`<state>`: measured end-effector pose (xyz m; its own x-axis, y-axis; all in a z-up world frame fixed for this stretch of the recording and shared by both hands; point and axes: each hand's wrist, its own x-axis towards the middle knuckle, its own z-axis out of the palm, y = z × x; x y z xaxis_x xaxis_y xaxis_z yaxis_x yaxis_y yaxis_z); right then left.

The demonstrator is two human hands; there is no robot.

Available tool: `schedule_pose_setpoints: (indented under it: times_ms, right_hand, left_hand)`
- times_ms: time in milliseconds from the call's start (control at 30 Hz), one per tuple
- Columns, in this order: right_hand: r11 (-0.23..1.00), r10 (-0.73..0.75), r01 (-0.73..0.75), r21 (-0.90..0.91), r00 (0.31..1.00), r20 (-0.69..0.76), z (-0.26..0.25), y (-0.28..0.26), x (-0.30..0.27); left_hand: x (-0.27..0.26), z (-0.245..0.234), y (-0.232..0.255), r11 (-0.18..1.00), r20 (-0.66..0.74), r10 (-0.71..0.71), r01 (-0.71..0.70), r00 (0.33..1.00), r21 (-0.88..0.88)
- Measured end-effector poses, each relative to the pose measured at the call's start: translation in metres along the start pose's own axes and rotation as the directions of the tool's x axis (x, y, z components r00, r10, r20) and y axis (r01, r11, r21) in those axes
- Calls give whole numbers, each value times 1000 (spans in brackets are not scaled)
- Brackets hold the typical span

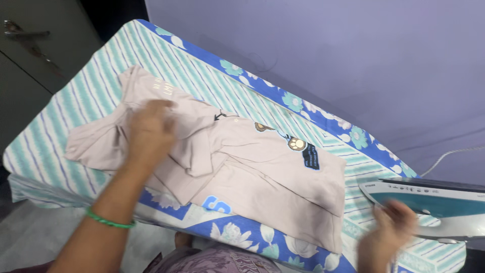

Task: The person irons a light pink t-shirt on a floral-patterned ironing board. They smooth the fabric, use a steam iron to press the sleeves and body, and fold the garment into a neat rectangle.

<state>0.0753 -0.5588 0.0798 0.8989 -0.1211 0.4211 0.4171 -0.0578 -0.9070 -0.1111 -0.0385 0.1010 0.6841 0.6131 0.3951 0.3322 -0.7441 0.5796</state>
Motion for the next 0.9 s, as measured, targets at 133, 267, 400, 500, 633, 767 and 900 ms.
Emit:
schedule_pose_setpoints:
  times_ms: [133,267,400,500,633,767,900]
  right_hand:
    - [993,-51,105,-55,798,601,176,-56,-40]
    - [936,-197,347,47,409,891,311,-98,-84]
    - [801,-194,598,21,227,954,407,-99,-128]
    - [721,-115,693,-30,163,980,437,-90,-146]
    - [673,-56,738,-58,128,990,439,-77,-158]
    - [891,-74,453,-6,160,984,438,-63,-141]
    - [511,116,-837,194,291,950,393,-33,-100]
  left_hand:
    - [-2,-52,-55,936,-139,-199,230,970,267]
    - [6,-67,-56,832,1,-443,411,897,373]
    - [15,-82,-45,769,170,-605,514,778,380]
    - [22,-82,-55,798,257,-599,539,759,270]
    - [26,-63,-81,819,331,-541,573,773,-2]
    - [37,-54,-64,526,507,-479,697,717,-488]
    - [33,-8,11,782,338,-123,301,933,-546]
